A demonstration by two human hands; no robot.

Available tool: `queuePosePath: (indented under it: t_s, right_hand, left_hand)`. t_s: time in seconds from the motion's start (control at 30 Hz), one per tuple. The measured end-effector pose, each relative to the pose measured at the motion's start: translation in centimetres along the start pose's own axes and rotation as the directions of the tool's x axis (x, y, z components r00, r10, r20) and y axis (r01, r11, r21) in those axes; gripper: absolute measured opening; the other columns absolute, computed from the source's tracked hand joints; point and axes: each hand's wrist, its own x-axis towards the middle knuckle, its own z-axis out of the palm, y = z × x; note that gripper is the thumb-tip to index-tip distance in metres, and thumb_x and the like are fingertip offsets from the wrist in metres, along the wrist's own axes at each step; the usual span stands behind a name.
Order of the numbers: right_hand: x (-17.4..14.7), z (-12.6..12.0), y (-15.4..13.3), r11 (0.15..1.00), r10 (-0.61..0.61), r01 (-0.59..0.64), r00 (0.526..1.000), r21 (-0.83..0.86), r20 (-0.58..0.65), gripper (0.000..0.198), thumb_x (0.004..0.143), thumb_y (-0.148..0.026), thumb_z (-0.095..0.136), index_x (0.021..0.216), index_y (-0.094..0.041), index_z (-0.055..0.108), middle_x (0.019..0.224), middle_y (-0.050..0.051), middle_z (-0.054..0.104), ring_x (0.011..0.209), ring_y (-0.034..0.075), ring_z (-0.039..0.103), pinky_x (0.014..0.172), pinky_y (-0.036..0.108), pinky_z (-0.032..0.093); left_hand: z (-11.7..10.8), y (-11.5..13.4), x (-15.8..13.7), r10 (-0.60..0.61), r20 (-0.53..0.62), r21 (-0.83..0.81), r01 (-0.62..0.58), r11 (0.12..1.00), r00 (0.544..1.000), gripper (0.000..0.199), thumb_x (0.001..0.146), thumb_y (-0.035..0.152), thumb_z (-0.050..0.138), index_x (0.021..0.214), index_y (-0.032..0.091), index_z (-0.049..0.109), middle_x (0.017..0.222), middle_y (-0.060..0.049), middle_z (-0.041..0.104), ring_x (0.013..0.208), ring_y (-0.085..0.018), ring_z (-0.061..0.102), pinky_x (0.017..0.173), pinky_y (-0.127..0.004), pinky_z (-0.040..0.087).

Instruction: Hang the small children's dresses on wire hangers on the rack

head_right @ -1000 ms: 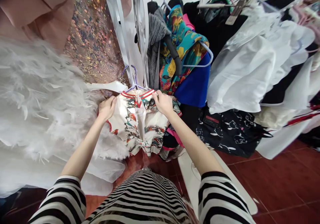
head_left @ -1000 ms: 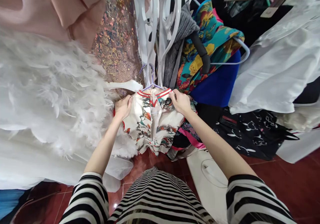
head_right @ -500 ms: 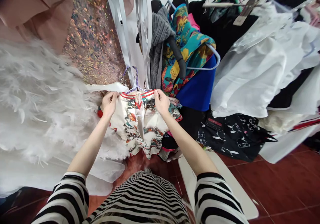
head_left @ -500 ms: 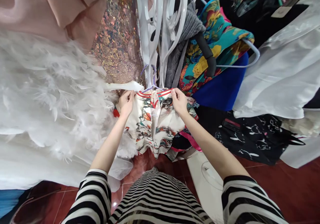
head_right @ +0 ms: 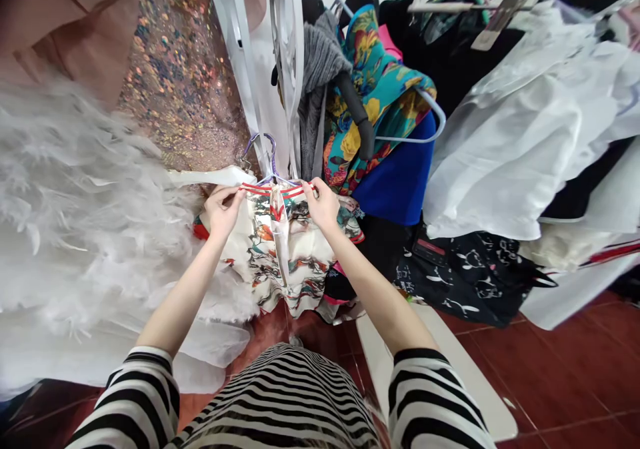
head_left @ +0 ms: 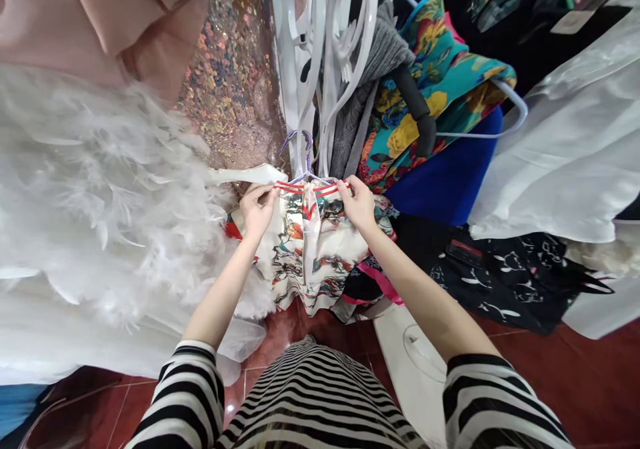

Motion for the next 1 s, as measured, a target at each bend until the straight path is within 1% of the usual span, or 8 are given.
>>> queuePosePath:
  t_s: [0.23, 0.43, 0.53, 0.63, 0.7, 0.8, 0.87, 1.0]
  right_hand:
    - [0.1, 0.8, 1.0, 0.999, -0.011, 0.008, 0.999, -0.053, -0.051, 0.037, 0.094, -0.059, 0.041, 0.083, -0.025, 0.051, 0.068, 0.002, 0.057, 0.066, 0.022, 0.057, 0.058, 0.031, 0.039]
    - [-0.3, 0.7, 2.3, 0.974, -0.223, 0.218, 0.967, -0.058, -0.12, 0.039, 0.092, -0.063, 0.046, 0.094, -0.025, 0.053, 0.085, 0.007, 0.057, 0.081, 0.024, 0.056, 0.075, 0.04, 0.051]
    - [-1.4, 0.6, 2.2, 0.969, -0.243, 0.236, 0.962, -0.069, -0.122, 0.037, 0.09, -0.061, 0.051, 0.095, -0.024, 0.055, 0.094, 0.011, 0.057, 0.093, 0.029, 0.055, 0.085, 0.046, 0.05]
    - [-3.9, 0.9, 1.9, 0.974, -0.216, 0.209, 0.973, -0.086, -0.082, 0.031, 0.09, -0.055, 0.054, 0.09, -0.024, 0.057, 0.101, 0.014, 0.057, 0.099, 0.032, 0.054, 0.088, 0.051, 0.048]
    - [-5.9, 1.4, 1.7, 0.972, -0.215, 0.214, 0.977, -0.093, -0.003, 0.028, 0.091, -0.051, 0.053, 0.086, -0.023, 0.057, 0.096, 0.013, 0.06, 0.095, 0.031, 0.055, 0.083, 0.048, 0.048]
    - [-8.4, 2.3, 1.8, 0.974, -0.213, 0.223, 0.965, -0.047, 0.156, 0.025, 0.093, -0.046, 0.048, 0.087, -0.023, 0.057, 0.082, 0.009, 0.062, 0.082, 0.027, 0.059, 0.074, 0.039, 0.049]
    - [-9.3, 2.8, 1.8, 0.983, -0.169, 0.181, 0.961, -0.034, 0.217, 0.024, 0.093, -0.043, 0.046, 0.094, -0.022, 0.057, 0.078, 0.007, 0.064, 0.073, 0.024, 0.061, 0.066, 0.034, 0.048]
    - [-9.6, 3.2, 1.6, 0.987, -0.106, 0.133, 0.959, -0.089, 0.264, 0.017, 0.088, -0.035, 0.048, 0.097, -0.023, 0.054, 0.08, 0.007, 0.069, 0.066, 0.023, 0.065, 0.059, 0.03, 0.045]
  left_hand:
    - [0.9, -0.3, -0.2, -0.048, -0.064, -0.001, 0.048, 0.999, 0.997, 0.017, 0.09, 0.035, 0.059, 0.09, 0.02, 0.066, 0.087, -0.004, 0.071, 0.081, -0.016, 0.066, 0.077, -0.027, 0.053]
    - [0.3, -0.6, -1.8, 0.068, 0.005, 0.164, -0.068, 0.984, 0.998, 0.012, 0.095, 0.027, 0.049, 0.097, 0.022, 0.059, 0.1, -0.007, 0.065, 0.098, -0.019, 0.062, 0.091, -0.032, 0.05]
    - [0.0, -0.6, -3.5, 0.131, 0.03, 0.295, -0.134, 0.946, 0.991, 0.012, 0.092, 0.025, 0.051, 0.094, 0.022, 0.063, 0.107, -0.009, 0.061, 0.107, -0.024, 0.058, 0.097, -0.04, 0.046]
    - [0.2, -0.9, -6.3, 0.188, 0.137, 0.357, -0.225, 0.906, 0.973, 0.016, 0.092, 0.024, 0.051, 0.093, 0.023, 0.067, 0.103, -0.01, 0.061, 0.103, -0.026, 0.058, 0.092, -0.042, 0.046]
    - [0.6, -1.2, -8.5, 0.236, 0.286, 0.329, -0.327, 0.886, 0.929, 0.021, 0.094, 0.023, 0.048, 0.095, 0.023, 0.069, 0.094, -0.009, 0.062, 0.094, -0.025, 0.059, 0.085, -0.04, 0.048]
    - [1.4, -1.5, -11.1, 0.244, 0.529, 0.27, -0.434, 0.859, 0.813, 0.024, 0.094, 0.023, 0.048, 0.105, 0.024, 0.069, 0.092, -0.009, 0.064, 0.09, -0.024, 0.06, 0.079, -0.037, 0.05]
    - [2.0, -1.4, -11.8, 0.182, 0.628, 0.295, -0.448, 0.844, 0.756, 0.029, 0.092, 0.02, 0.049, 0.115, 0.024, 0.067, 0.096, -0.009, 0.065, 0.091, -0.024, 0.062, 0.079, -0.036, 0.051]
    - [2.6, -0.4, -11.7, -0.015, 0.722, 0.428, -0.429, 0.796, 0.692, 0.039, 0.089, 0.011, 0.047, 0.122, 0.023, 0.063, 0.101, -0.011, 0.068, 0.096, -0.024, 0.067, 0.083, -0.034, 0.051]
